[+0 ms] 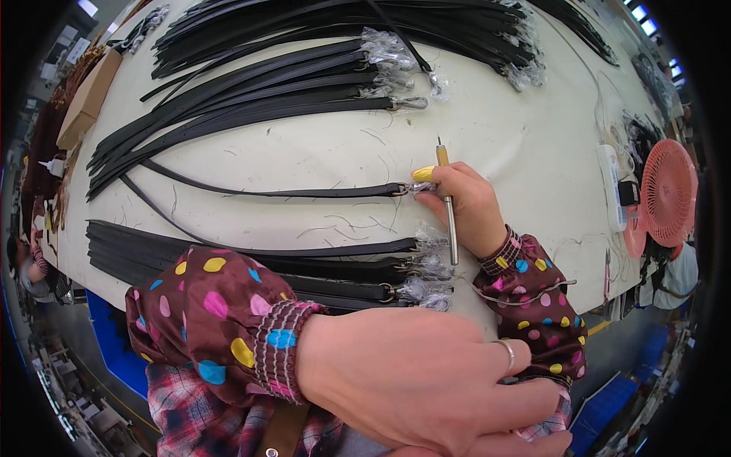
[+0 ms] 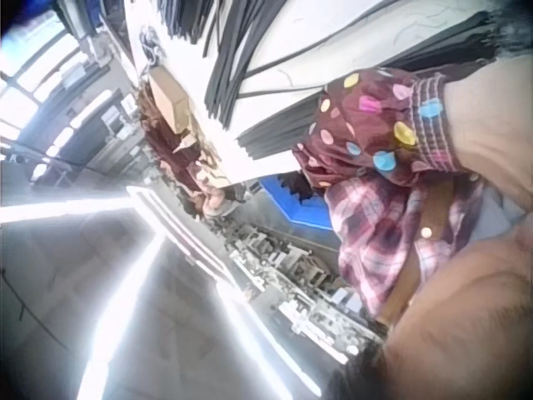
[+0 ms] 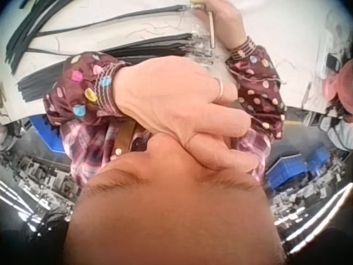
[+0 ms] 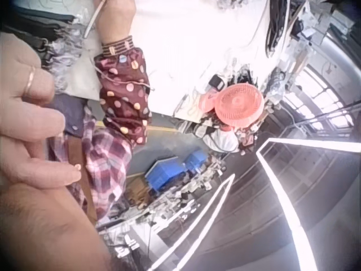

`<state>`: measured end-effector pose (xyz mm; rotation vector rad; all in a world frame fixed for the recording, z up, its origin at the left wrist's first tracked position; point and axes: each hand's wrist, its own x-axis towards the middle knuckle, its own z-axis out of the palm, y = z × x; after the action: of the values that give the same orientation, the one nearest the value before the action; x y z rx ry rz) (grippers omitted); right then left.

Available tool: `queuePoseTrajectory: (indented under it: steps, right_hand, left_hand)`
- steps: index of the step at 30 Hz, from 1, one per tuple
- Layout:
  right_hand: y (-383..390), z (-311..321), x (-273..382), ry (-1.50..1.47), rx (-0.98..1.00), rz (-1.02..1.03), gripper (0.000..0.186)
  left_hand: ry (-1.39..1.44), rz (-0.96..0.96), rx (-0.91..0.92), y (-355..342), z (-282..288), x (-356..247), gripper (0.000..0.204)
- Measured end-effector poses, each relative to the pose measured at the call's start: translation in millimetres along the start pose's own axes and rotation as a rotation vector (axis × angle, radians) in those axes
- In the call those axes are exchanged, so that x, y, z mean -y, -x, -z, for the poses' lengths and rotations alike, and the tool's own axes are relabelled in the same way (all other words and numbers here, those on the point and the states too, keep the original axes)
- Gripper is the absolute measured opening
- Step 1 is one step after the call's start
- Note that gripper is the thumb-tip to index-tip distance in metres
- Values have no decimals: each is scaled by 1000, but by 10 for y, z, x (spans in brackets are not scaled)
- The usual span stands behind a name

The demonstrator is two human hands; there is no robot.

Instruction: The person uses a handheld sewing tool to stitch black straps laid out on a table. They repeatedly pick up straps, sew along the edges, and place them back down. The workspace contains many similar straps and a small fan.

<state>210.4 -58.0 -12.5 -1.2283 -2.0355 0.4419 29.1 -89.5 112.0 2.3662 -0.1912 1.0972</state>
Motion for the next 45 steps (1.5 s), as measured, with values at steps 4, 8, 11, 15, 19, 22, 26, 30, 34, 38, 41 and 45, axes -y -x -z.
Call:
queuePoseTrajectory:
  steps: [4, 8, 11, 15, 19, 22, 26, 30, 34, 38, 41, 45]
  right_hand:
    - [-13, -12, -10, -5, 2, 18, 25]
    - [22, -5, -75, 17, -6, 39, 27]
    - [47, -25, -119, 80, -11, 99, 31]
    - [-30, 21, -84, 115, 6, 221, 32]
    - [-15, 57, -42, 43, 3, 164, 33]
    - [11, 24, -49, -2, 0, 143, 31]
    - [21, 17, -22, -12, 17, 149, 30]
    - [12, 1, -49, 46, -11, 175, 30]
    - [-35, -5, -61, 42, -50, 137, 28]
    - [-20, 5, -64, -35, -62, 54, 28]
    - [11, -6, -103, -81, -143, 53, 26]
    - [38, -9, -53, -259, -85, -79, 25]
  left_hand:
    - [-31, 38, 280, 403, 182, 70, 42]
    - [-265, -77, 284, 499, 219, 47, 35]
    - [-535, 308, 324, 559, 202, 207, 27]
    - [-320, 935, 196, 922, 368, 810, 26]
    - [-121, 1080, 226, 1041, 291, 1009, 29]
    - [-45, 1066, 195, 1032, 224, 982, 28]
    - [-95, 1014, 157, 1063, 116, 904, 28]
    - [-207, 939, 121, 1073, 11, 887, 26]
    - [-61, 921, 152, 1010, 98, 1036, 26]
    - [29, 973, 223, 999, 194, 1070, 27]
    - [-58, 930, 203, 1036, 110, 1076, 29]
    - [-62, 917, 197, 1041, 105, 1045, 27]
